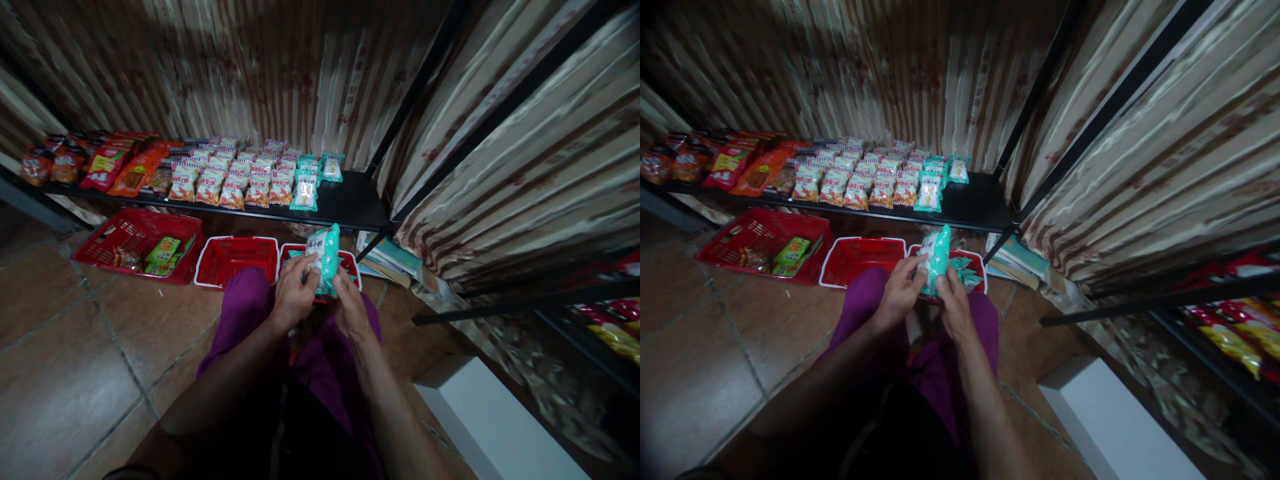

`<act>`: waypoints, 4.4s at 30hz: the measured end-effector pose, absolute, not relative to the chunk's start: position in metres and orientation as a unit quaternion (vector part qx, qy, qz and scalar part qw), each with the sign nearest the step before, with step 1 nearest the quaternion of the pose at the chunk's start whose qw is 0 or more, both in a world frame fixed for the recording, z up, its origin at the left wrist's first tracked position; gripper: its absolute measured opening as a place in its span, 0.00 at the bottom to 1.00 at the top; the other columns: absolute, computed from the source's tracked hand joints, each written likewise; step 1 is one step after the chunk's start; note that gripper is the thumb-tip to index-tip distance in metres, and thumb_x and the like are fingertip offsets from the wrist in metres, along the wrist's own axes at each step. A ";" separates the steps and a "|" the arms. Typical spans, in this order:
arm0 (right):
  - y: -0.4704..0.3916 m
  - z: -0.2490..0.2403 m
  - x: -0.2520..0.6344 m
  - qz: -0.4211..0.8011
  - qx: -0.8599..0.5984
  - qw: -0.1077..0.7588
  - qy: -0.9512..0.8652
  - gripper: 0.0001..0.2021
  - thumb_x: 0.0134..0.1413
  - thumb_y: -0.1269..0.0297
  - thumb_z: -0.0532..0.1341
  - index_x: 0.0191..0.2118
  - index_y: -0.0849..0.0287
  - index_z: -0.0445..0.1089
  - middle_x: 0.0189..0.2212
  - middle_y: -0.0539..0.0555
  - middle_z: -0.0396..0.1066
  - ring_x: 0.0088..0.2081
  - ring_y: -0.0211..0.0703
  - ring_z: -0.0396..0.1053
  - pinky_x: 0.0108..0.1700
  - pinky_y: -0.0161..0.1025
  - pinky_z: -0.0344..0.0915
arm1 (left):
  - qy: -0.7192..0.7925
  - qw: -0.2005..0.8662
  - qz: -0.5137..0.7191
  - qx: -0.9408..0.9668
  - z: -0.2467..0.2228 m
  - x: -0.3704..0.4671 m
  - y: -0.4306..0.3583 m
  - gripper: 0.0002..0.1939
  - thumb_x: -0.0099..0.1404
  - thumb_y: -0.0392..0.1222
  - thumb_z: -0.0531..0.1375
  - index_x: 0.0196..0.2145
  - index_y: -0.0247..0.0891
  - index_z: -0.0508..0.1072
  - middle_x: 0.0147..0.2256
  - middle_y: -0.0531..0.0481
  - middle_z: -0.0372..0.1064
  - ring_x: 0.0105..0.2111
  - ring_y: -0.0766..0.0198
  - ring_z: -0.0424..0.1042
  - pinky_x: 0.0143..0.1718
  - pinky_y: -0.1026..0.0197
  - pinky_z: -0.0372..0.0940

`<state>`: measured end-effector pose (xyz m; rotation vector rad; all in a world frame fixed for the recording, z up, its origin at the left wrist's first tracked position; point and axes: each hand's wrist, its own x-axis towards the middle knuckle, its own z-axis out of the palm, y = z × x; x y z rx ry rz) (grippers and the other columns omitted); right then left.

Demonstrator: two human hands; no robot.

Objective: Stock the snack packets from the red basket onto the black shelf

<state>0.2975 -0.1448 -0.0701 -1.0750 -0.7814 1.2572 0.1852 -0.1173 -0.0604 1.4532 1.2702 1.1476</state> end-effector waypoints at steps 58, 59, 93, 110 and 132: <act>-0.044 -0.174 0.379 0.573 -0.541 0.613 -0.061 0.35 0.34 0.56 0.73 0.53 0.48 0.65 0.47 0.50 0.73 0.47 0.43 0.71 0.41 0.34 0.69 | 0.534 0.609 0.446 0.380 -0.144 0.276 0.002 0.27 0.51 0.56 0.59 0.42 0.32 0.72 0.43 0.39 0.74 0.44 0.50 0.72 0.45 0.53 0.66; -0.039 -0.173 0.381 0.572 -0.535 0.618 -0.066 0.35 0.34 0.56 0.73 0.53 0.48 0.65 0.46 0.50 0.74 0.47 0.44 0.71 0.42 0.35 0.69 | 0.538 0.599 0.446 0.392 -0.145 0.279 0.006 0.27 0.51 0.55 0.59 0.43 0.32 0.72 0.44 0.39 0.73 0.46 0.50 0.71 0.47 0.53 0.65; 0.084 -0.164 0.453 0.359 -0.632 0.591 -0.349 0.35 0.39 0.51 0.65 0.55 0.62 0.64 0.52 0.62 0.69 0.52 0.53 0.67 0.54 0.48 0.63 | 0.551 0.386 0.457 0.582 -0.138 0.332 0.103 0.23 0.60 0.34 0.49 0.53 0.29 0.66 0.49 0.38 0.66 0.50 0.57 0.66 0.54 0.57 0.59; 0.172 -0.172 0.476 0.245 -0.668 0.548 -0.441 0.28 0.43 0.55 0.60 0.51 0.62 0.68 0.49 0.61 0.71 0.50 0.51 0.68 0.54 0.48 0.60 | 0.528 0.310 0.517 0.598 -0.149 0.369 0.159 0.28 0.58 0.27 0.46 0.57 0.30 0.60 0.55 0.38 0.59 0.58 0.59 0.57 0.61 0.56 0.54; 0.229 -0.171 0.473 0.094 -0.716 0.462 -0.515 0.23 0.49 0.60 0.54 0.50 0.63 0.70 0.43 0.61 0.74 0.43 0.50 0.70 0.48 0.44 0.63 | 0.570 0.263 0.488 0.607 -0.155 0.388 0.205 0.26 0.63 0.37 0.50 0.59 0.27 0.58 0.61 0.32 0.52 0.64 0.50 0.45 0.63 0.47 0.47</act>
